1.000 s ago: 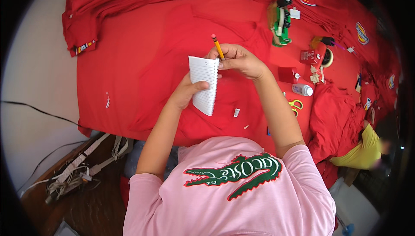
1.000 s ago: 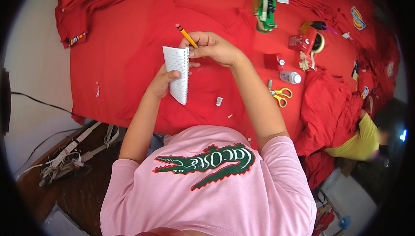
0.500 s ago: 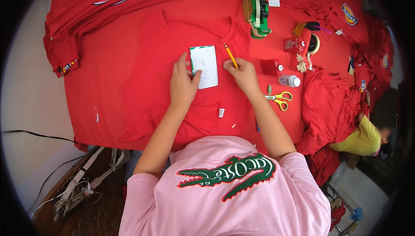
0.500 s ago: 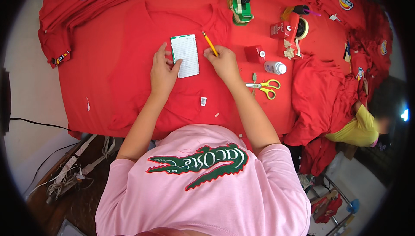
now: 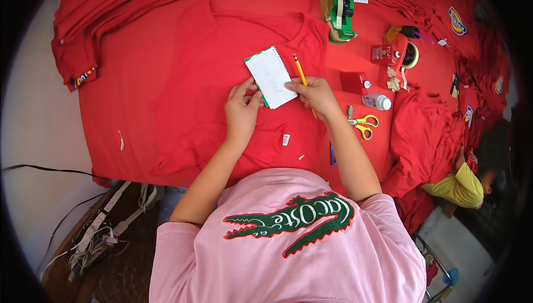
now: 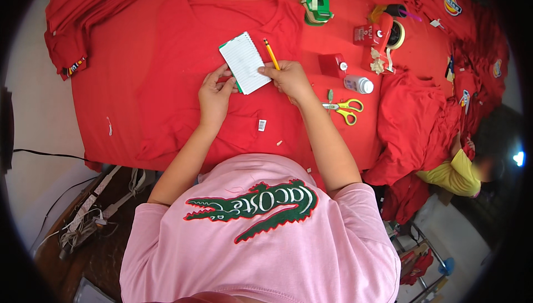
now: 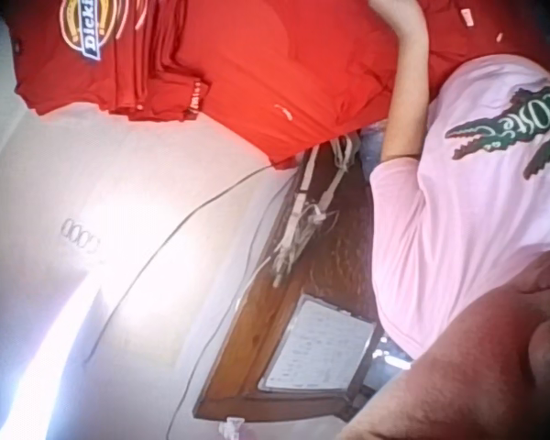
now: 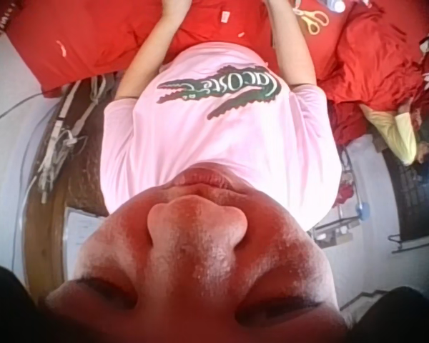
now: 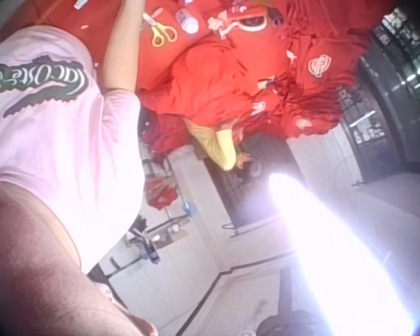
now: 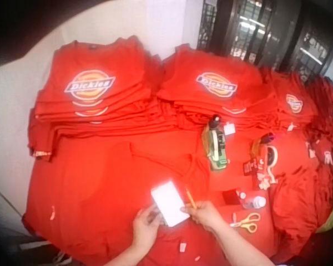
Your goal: The person removes loose threads from red shirts using a blade and a brush. They then write in a notebook with a pencil.
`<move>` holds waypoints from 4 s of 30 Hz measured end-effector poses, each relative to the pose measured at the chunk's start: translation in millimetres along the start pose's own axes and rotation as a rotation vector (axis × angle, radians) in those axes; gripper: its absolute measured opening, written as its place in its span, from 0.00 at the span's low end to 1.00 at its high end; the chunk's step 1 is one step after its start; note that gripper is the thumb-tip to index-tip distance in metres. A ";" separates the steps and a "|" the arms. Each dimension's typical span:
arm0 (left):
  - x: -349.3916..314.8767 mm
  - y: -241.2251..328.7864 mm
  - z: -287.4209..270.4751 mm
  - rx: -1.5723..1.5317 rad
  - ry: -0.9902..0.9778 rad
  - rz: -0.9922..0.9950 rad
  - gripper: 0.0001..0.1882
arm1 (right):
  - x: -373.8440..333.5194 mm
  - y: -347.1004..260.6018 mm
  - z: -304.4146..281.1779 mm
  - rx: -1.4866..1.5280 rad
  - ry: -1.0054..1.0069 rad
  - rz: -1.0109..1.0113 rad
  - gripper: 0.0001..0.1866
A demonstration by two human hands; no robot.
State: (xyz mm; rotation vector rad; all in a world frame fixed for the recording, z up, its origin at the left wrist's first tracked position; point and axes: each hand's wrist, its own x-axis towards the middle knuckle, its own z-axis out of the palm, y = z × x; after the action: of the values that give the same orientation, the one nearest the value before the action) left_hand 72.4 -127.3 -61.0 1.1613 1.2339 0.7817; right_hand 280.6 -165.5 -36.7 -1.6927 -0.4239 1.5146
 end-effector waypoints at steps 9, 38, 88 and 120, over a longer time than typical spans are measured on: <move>-0.9 11.3 -20.2 0.838 -0.041 0.750 0.39 | 13.4 11.9 7.3 -0.185 0.228 -0.250 0.11; 49.9 2.7 -34.7 1.105 -0.528 1.047 0.41 | -55.3 63.5 38.3 -1.138 0.216 -0.408 0.40; 61.5 -8.3 -85.5 1.061 -0.543 0.905 0.45 | 91.3 -19.6 84.9 -0.358 0.086 -0.941 0.22; 63.6 -1.4 -81.2 1.059 -0.542 0.911 0.41 | 96.0 -19.1 83.5 -0.415 0.114 -1.009 0.21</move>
State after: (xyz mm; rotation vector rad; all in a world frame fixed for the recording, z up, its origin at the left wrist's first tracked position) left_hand 6.8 -49.1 -75.9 2.6905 0.5547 0.3214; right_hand 228.6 -57.3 -82.9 -1.4536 -1.3513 0.5986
